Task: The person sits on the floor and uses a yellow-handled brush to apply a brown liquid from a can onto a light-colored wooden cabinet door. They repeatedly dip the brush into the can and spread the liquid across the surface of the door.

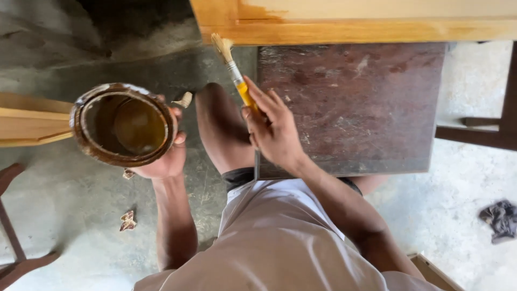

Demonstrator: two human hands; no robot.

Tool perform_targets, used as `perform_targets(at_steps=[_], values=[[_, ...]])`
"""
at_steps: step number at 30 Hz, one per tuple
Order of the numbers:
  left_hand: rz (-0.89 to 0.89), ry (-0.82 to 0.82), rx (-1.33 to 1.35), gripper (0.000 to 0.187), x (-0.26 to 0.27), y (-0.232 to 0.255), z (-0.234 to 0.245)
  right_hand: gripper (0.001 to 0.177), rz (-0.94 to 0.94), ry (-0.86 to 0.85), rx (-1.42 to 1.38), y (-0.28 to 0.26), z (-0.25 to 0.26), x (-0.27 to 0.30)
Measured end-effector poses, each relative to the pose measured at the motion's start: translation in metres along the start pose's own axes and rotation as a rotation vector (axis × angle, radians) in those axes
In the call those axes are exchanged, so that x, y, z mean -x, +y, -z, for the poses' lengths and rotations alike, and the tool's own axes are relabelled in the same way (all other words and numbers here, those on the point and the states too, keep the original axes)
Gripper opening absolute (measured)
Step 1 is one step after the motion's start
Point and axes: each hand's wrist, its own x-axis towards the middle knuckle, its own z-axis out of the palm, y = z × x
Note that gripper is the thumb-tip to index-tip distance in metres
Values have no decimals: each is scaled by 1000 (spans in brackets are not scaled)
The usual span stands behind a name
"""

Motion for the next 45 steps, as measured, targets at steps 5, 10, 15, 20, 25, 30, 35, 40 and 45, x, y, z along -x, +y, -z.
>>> perform_targets(at_steps=[5, 10, 15, 20, 25, 30, 35, 40, 45], values=[[104, -55, 75, 74, -13, -29, -18, 36, -20, 248, -123, 46, 122, 13], [159, -46, 96, 71, -26, -64, -14, 41, 19, 306, -23, 60, 250, 38], [150, -15, -51, 77, -29, -103, -33, 45, -129, 443, -47, 67, 347, 56], [135, 5, -83, 86, -22, -135, -47, 32, -219, 786, -47, 62, 384, 76], [89, 10, -67, 90, -13, -143, -47, 13, -224, 901, -77, 75, 343, 73], [72, 2, -64, 93, -2, -128, -41, 36, -113, 443, 29, 31, 208, 43], [44, 32, -101, 97, 4, -118, -41, 46, 117, 14, 50, 23, 162, 37], [97, -37, 10, 93, 1, -120, -38, 26, -188, 319, -228, 19, 237, 37], [76, -26, -105, 99, -7, -131, -36, 19, -218, 687, -36, 35, 351, 65]])
